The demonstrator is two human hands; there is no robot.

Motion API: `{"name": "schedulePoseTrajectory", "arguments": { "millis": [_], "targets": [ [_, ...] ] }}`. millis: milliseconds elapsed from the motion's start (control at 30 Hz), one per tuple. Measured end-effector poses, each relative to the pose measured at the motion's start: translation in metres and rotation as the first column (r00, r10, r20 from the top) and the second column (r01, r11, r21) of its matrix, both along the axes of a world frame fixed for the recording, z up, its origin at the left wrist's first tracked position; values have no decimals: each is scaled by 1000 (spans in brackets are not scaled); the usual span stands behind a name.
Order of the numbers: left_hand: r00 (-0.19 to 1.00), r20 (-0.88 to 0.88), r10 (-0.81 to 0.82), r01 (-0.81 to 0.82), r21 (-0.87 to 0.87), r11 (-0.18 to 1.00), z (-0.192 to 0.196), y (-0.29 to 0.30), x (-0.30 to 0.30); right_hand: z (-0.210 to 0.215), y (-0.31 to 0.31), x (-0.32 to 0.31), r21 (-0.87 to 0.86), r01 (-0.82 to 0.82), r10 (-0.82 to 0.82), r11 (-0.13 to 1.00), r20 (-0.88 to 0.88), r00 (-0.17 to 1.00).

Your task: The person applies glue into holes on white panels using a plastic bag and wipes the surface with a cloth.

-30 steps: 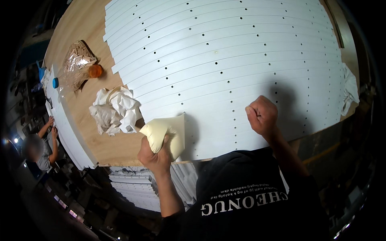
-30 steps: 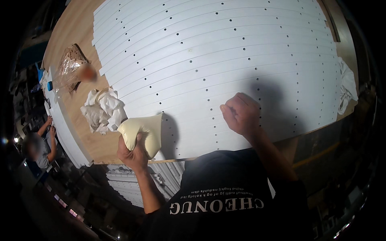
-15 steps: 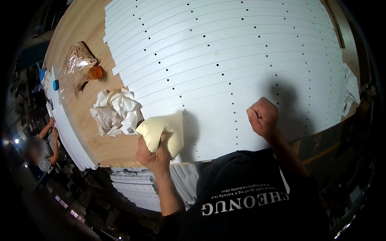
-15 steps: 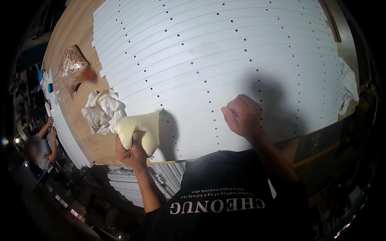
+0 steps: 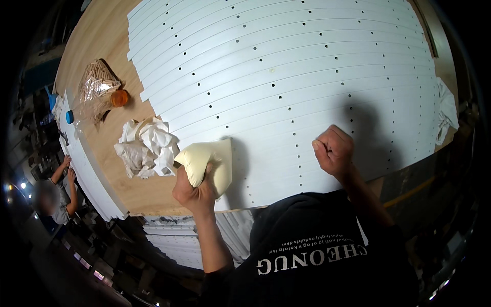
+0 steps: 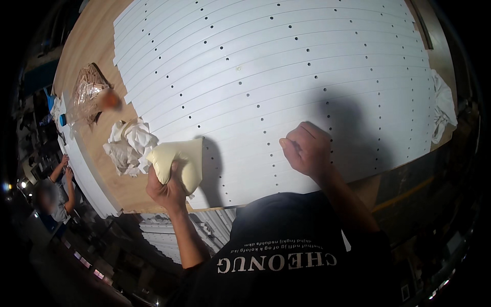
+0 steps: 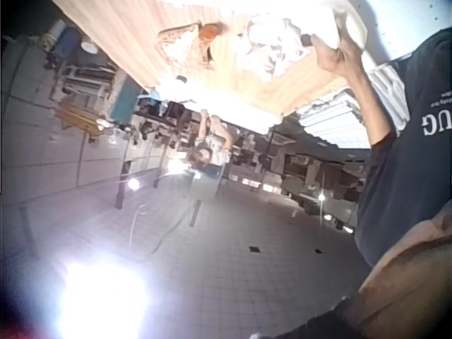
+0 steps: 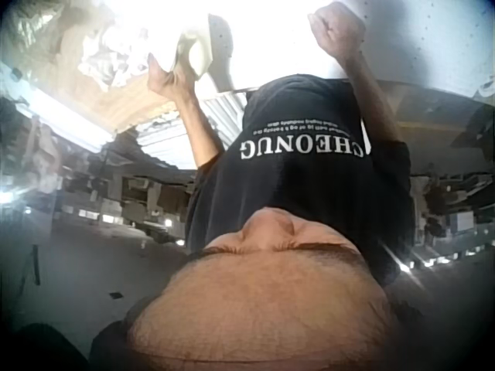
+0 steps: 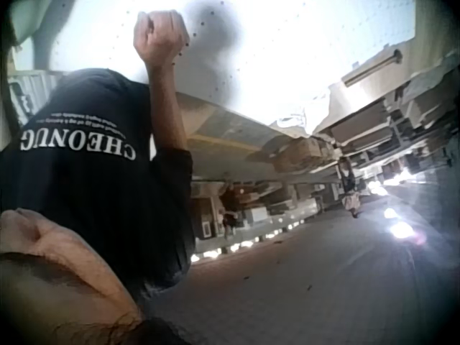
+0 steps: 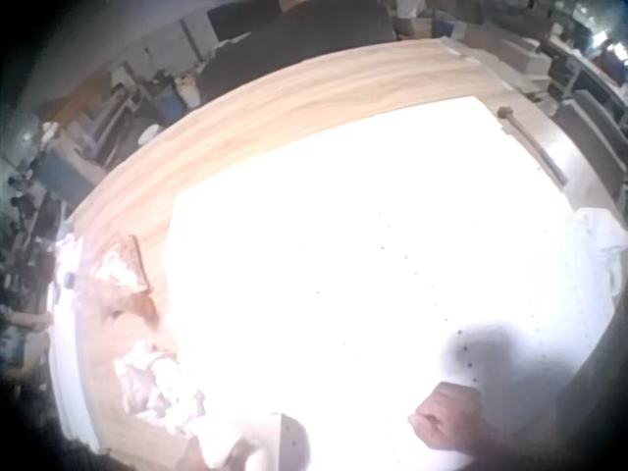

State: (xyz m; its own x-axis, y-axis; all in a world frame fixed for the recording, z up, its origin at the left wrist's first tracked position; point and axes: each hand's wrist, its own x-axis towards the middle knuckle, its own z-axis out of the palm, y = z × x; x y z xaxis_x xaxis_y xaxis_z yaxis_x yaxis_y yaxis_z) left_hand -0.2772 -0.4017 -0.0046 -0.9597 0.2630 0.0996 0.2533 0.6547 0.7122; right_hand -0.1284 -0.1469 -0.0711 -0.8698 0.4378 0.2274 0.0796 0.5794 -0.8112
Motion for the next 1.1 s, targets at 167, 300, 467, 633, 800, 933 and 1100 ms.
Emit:
{"name": "schedulePoseTrajectory", "arguments": {
  "millis": [167,300,467,633,800,933,1100],
  "targets": [
    [998,-64,28,-25,48,999,5,7,-5,-1,0,0,-8,6,-6,1000,-2,1000],
    [997,-63,37,-32,80,996,6,8,-11,-3,-1,1,-3,14,-14,1000,5,1000],
    [996,-86,-1,6,66,998,8,9,-16,-2,-1,0,-2,9,-9,1000,1,1000],
    [996,-78,-33,37,53,998,6,14,-18,-2,0,1,-9,19,-19,1000,7,1000],
    [995,-86,-42,42,-5,999,-2,16,-20,-1,0,0,-11,17,-17,1000,8,1000],
    [994,-105,-23,20,-25,999,-1,18,-23,-1,0,0,-11,19,-19,1000,11,1000],
    [988,-157,2,6,45,999,1,15,-30,0,-1,-1,-15,24,-24,1000,6,1000]
  ]
}}
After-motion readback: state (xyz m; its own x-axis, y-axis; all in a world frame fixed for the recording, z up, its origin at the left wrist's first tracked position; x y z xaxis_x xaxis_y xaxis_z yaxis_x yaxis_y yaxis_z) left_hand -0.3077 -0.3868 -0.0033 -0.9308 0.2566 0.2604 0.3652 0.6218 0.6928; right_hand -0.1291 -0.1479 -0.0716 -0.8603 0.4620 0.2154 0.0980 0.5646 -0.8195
